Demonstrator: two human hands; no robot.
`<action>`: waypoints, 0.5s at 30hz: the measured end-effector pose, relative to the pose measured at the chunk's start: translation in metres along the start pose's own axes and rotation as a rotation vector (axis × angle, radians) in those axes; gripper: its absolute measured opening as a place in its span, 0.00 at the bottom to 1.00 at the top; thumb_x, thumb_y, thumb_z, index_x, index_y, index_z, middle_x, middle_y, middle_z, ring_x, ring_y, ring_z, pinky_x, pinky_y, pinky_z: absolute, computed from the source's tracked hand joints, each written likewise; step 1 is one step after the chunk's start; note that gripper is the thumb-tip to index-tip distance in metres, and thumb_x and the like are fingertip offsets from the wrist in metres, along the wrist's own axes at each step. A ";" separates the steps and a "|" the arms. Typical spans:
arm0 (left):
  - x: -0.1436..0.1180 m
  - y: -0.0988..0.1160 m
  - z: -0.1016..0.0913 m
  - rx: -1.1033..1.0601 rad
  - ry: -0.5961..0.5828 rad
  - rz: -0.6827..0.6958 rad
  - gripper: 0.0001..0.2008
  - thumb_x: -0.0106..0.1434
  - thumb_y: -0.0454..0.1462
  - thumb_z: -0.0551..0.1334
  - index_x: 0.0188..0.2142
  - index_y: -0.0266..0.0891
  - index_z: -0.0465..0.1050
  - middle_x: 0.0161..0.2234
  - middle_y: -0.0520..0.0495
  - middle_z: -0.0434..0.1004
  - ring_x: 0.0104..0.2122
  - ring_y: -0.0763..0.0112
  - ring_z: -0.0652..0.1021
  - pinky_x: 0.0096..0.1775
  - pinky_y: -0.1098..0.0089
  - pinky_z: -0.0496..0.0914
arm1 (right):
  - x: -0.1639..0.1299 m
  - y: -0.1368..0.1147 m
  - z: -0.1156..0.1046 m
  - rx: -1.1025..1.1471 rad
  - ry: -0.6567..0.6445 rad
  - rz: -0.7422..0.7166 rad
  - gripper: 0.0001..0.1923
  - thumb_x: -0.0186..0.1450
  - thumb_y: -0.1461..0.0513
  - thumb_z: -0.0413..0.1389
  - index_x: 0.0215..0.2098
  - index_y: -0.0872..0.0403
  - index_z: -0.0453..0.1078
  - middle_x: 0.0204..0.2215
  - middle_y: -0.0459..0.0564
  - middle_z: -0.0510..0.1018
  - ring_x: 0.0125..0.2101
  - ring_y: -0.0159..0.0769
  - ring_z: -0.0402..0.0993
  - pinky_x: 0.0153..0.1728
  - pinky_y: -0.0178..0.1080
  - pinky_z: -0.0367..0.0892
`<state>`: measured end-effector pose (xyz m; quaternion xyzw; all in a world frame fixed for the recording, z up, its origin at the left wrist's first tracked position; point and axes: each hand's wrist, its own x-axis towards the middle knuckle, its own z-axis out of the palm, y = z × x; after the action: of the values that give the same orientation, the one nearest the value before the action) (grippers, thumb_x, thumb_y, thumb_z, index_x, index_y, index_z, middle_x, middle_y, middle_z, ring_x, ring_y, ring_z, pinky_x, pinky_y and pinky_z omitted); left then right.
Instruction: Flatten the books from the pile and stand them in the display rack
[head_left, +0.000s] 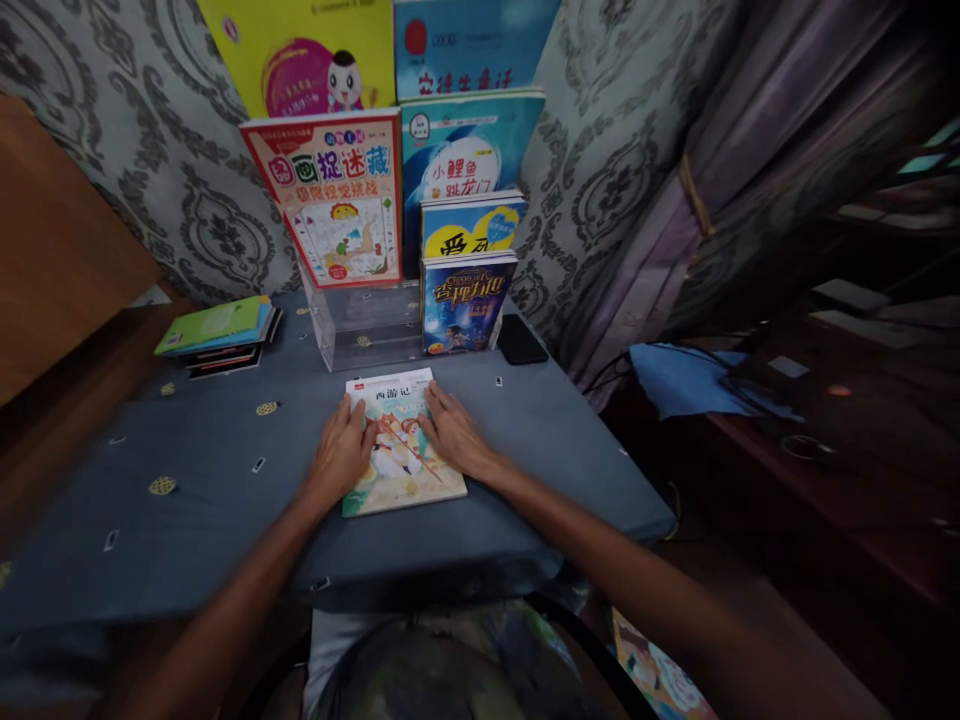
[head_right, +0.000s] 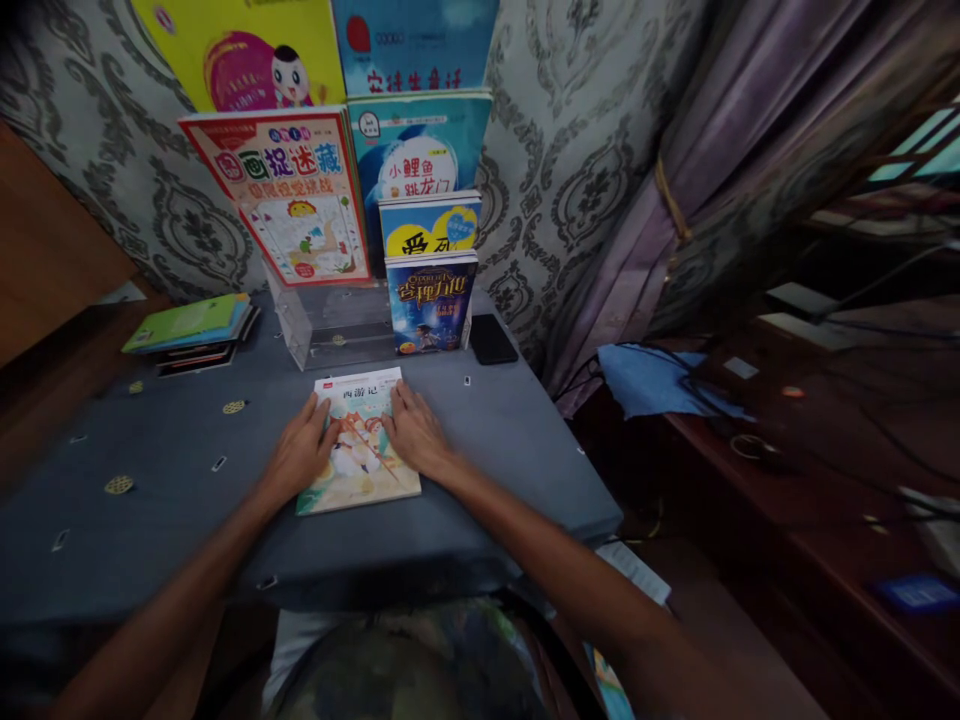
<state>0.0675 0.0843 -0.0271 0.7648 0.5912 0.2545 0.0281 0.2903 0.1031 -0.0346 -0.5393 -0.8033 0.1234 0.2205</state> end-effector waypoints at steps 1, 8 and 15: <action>0.001 -0.002 0.000 -0.073 0.013 -0.008 0.24 0.70 0.42 0.53 0.60 0.31 0.66 0.66 0.27 0.62 0.64 0.49 0.67 0.62 0.47 0.64 | -0.001 0.001 0.001 0.007 0.008 -0.008 0.30 0.74 0.57 0.45 0.69 0.63 0.55 0.70 0.67 0.56 0.69 0.51 0.54 0.67 0.56 0.56; 0.017 -0.011 -0.013 -0.869 0.103 -0.435 0.23 0.63 0.40 0.61 0.57 0.37 0.70 0.59 0.36 0.73 0.60 0.53 0.73 0.59 0.54 0.70 | 0.000 -0.003 0.002 -0.005 0.019 0.048 0.29 0.73 0.57 0.46 0.68 0.64 0.57 0.69 0.66 0.57 0.68 0.50 0.56 0.67 0.53 0.57; 0.026 0.001 -0.018 -1.398 0.078 -0.747 0.11 0.59 0.34 0.65 0.42 0.34 0.73 0.38 0.40 0.83 0.41 0.59 0.84 0.44 0.61 0.79 | -0.002 -0.009 -0.005 0.006 0.025 0.047 0.27 0.73 0.59 0.46 0.66 0.66 0.59 0.68 0.68 0.59 0.68 0.51 0.57 0.67 0.53 0.58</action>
<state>0.0650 0.1038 -0.0021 0.3115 0.5122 0.5673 0.5646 0.2857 0.0976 -0.0269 -0.5591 -0.7872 0.1242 0.2288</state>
